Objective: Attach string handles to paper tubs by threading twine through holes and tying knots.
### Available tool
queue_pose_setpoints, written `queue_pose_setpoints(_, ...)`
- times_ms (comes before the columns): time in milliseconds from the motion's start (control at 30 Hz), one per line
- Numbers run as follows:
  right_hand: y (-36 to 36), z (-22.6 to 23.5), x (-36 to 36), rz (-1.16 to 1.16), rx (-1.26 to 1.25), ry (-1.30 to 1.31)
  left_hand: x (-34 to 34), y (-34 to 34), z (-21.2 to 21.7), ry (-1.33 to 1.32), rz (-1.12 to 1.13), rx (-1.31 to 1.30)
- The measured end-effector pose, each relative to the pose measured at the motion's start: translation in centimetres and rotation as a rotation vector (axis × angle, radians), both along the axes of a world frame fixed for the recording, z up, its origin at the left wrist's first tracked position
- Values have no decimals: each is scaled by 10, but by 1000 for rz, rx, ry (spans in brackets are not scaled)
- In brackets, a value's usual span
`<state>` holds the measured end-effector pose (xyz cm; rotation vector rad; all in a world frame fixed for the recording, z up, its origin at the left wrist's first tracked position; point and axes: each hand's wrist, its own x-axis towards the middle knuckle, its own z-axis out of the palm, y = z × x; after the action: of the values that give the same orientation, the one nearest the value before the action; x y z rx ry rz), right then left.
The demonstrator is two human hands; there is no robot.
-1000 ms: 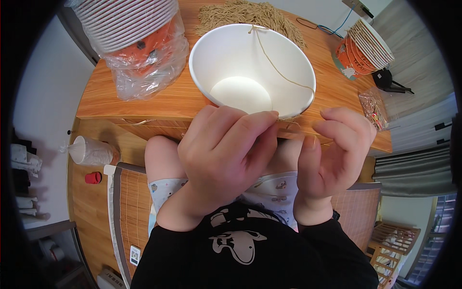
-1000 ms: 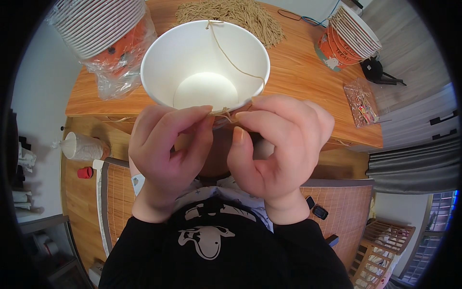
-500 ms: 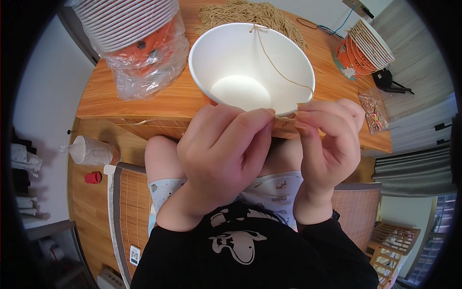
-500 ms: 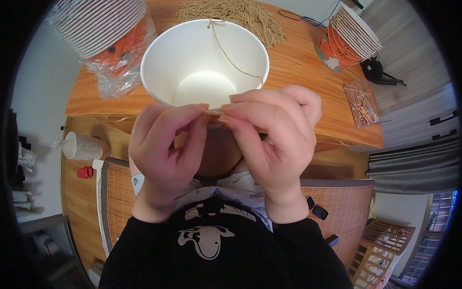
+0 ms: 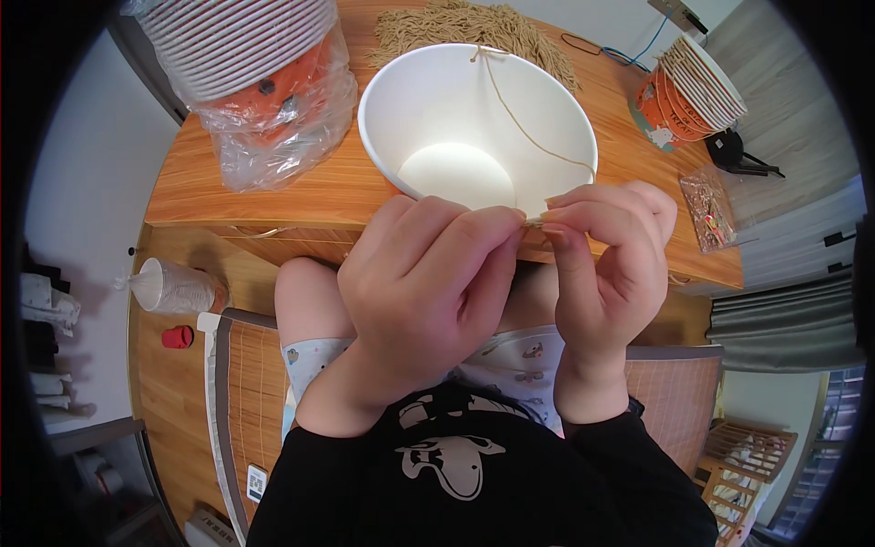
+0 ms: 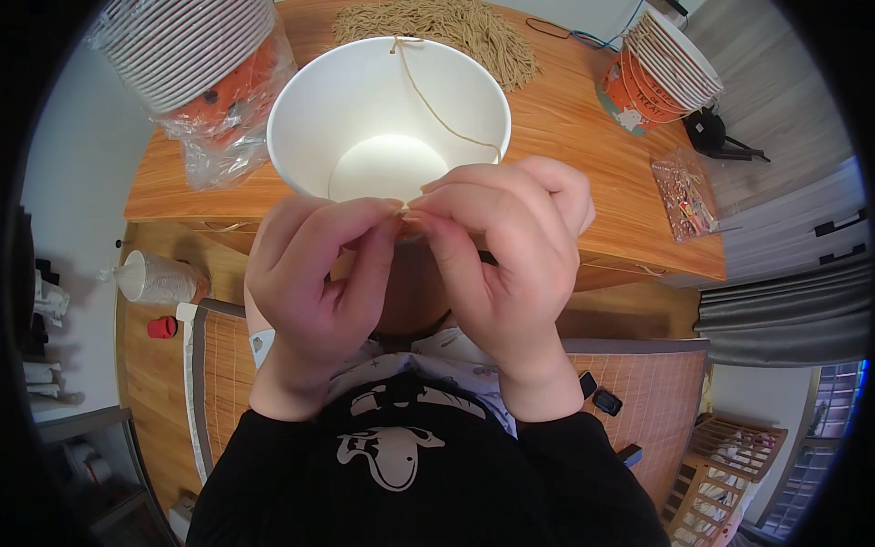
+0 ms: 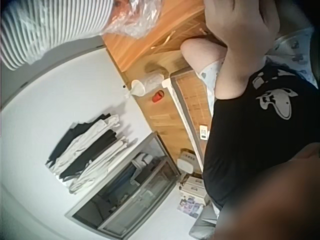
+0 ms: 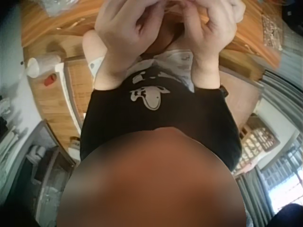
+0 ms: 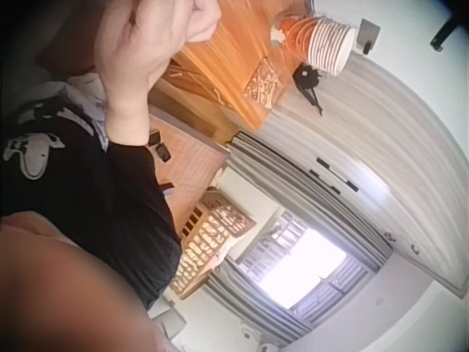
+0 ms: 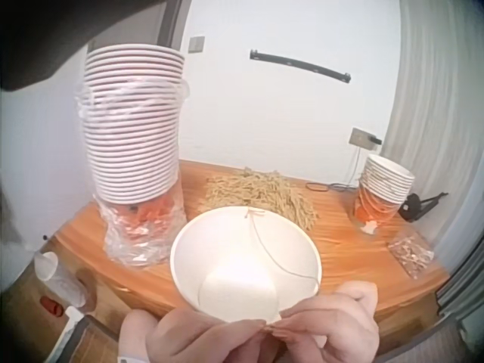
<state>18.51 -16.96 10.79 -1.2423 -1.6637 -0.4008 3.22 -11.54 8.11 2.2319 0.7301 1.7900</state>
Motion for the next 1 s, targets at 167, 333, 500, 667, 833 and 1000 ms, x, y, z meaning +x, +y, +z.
queue_pose_setpoints(167,2,1,-1,-35,16,0,-4,-3,8,53,-18,-59)
queue_pose_setpoints(333,4,-1,-2,-41,49,2,-3,-2,11,56,-10,-54)
queue_pose_setpoints(500,4,-7,-1,-37,46,83,2,3,6,10,-14,-37)
queue_pose_setpoints(667,-6,1,0,-32,-31,101,3,1,2,-38,-21,-89)
queue_pose_setpoints(833,-6,-4,4,-30,-109,-31,6,5,-3,-41,4,0)
queue_pose_setpoints(1000,-4,-4,5,-21,-58,-25,6,1,0,-46,19,-51)
